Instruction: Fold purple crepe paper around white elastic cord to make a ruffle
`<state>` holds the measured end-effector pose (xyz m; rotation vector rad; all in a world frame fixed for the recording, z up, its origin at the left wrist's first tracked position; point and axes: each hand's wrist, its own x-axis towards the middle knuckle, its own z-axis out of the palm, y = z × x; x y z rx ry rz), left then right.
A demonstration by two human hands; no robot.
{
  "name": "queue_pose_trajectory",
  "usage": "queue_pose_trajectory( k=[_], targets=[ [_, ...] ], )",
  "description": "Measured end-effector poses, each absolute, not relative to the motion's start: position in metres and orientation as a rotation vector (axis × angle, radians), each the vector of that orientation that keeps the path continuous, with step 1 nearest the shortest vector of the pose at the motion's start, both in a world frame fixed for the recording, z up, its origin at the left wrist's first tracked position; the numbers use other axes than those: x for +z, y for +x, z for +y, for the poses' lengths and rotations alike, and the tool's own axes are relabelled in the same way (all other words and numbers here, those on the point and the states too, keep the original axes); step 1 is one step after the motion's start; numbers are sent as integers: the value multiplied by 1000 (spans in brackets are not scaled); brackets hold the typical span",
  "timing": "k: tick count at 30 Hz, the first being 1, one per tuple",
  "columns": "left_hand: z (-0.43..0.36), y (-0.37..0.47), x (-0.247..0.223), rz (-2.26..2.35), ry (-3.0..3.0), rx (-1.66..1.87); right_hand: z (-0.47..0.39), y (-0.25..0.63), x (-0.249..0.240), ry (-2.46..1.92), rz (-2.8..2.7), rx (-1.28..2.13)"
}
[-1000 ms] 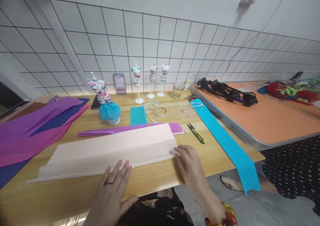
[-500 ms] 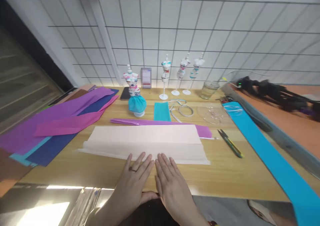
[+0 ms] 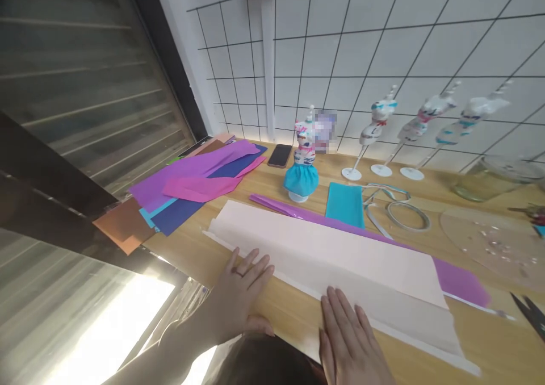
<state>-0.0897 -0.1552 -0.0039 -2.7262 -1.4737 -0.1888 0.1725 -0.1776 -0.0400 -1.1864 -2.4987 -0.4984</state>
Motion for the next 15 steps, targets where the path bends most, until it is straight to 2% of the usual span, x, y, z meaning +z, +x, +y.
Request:
queue_pose_trajectory(
  k=[15],
  targets=[
    [-158, -166, -12, -1837, -2424, -51, -176, 174, -48, -1157, -2488, -446]
  ],
)
